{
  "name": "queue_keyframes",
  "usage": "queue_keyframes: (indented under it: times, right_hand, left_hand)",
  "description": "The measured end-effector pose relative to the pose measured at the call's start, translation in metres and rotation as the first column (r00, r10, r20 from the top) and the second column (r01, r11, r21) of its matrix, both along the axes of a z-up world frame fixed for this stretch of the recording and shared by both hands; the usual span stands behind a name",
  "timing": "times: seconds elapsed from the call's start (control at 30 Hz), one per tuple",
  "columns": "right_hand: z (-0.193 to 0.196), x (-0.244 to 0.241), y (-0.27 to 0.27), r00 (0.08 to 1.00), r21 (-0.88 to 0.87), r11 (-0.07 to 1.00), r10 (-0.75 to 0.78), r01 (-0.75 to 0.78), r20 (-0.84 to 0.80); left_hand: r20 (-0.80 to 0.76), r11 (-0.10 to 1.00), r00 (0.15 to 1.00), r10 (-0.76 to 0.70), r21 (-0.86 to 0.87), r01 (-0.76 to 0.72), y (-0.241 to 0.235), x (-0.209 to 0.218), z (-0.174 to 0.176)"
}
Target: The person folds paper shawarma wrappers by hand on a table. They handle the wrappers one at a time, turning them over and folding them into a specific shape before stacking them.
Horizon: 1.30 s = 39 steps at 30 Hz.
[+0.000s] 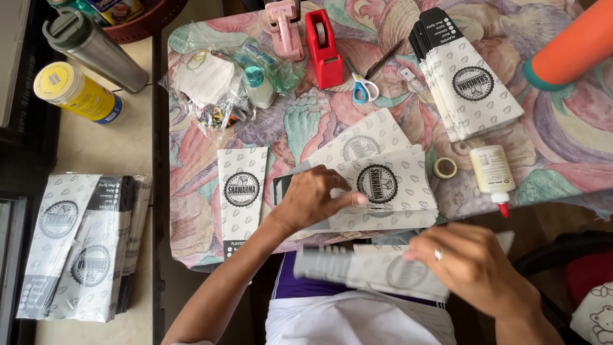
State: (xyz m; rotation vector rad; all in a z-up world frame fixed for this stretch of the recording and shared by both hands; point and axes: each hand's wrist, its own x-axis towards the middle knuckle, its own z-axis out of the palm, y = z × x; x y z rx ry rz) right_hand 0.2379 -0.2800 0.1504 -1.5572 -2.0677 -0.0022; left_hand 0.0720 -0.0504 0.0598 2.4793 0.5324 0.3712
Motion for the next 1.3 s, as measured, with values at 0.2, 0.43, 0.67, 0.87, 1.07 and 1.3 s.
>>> queue_keyframes:
  times: [0.2, 0.43, 0.67, 0.87, 1.07, 1.3]
  right_hand:
    - [-0.023, 0.016, 0.035, 0.997, -0.123, 0.989, 0.073, -0.076, -0.028]
    - [-0.024, 0.019, 0.046, 0.995, -0.111, 0.991, 0.077, -0.07, 0.059]
    - [-0.002, 0.01, 0.048, 0.994, 0.086, 0.992, 0.089, -0.094, 0.057]
    - [-0.001, 0.004, 0.047, 0.994, 0.064, 0.996, 0.056, -0.063, 0.096]
    - [0.018, -0.027, 0.014, 0.971, 0.145, 0.984, 0.069, -0.104, 0.229]
    - [-0.01, -0.024, -0.079, 0.952, -0.053, 0.954, 0.299, -0.296, 0.064]
  left_hand:
    - [-0.073, 0.898, 0.919, -0.387, -0.255, 0.358, -0.019, -0.01, 0.074]
    - [-0.017, 0.965, 0.966, -0.257, -0.059, 0.255, -0.038, -0.009, 0.014]
    - [-0.013, 0.875, 1.0, -0.028, -0.483, 0.018, -0.035, -0.009, 0.031]
    - [-0.011, 0.819, 0.999, -0.035, -0.573, 0.022, -0.033, -0.01, 0.044]
    - [0.107, 0.973, 0.994, -0.031, -0.225, 0.054, 0.015, -0.004, 0.044]
    - [0.382, 0.955, 0.924, 0.022, 0.266, -0.132, 0.045, 0.001, 0.043]
